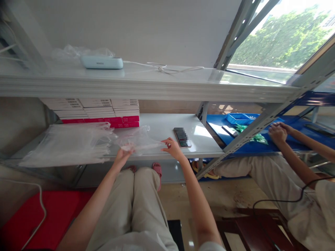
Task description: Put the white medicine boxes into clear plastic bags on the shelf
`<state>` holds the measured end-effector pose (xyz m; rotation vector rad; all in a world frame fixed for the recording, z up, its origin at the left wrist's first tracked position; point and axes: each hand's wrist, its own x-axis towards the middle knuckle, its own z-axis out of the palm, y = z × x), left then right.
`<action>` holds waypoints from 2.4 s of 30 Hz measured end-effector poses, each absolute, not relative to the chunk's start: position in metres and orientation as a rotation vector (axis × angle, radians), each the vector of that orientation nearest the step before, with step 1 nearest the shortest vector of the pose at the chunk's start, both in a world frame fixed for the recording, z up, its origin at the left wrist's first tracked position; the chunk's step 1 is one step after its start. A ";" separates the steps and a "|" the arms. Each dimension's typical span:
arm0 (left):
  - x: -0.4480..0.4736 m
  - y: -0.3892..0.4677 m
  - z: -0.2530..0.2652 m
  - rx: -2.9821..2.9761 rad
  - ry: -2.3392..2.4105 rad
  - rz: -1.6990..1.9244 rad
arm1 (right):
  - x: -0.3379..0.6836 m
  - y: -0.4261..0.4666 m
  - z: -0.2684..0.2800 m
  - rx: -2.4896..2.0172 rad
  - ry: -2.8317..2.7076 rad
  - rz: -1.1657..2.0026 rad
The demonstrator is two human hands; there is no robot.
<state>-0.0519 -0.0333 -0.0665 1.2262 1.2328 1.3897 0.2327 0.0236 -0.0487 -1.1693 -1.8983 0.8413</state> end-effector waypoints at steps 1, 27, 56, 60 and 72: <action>-0.052 -0.033 -0.065 1.185 1.222 1.404 | 0.232 0.025 -0.050 -1.180 -1.936 0.792; -0.071 -0.013 -0.065 1.451 1.555 1.491 | 0.239 0.034 -0.065 -1.197 -1.900 0.695; -0.081 -0.085 -0.090 0.807 1.554 1.294 | 0.137 -0.020 -0.046 -0.978 -2.509 -0.106; -0.079 -0.078 -0.089 0.854 1.777 1.309 | 0.129 -0.020 -0.056 -0.931 -2.495 -0.191; -0.075 -0.084 -0.094 0.591 1.329 1.481 | 0.115 -0.020 -0.070 -0.843 -2.375 -0.257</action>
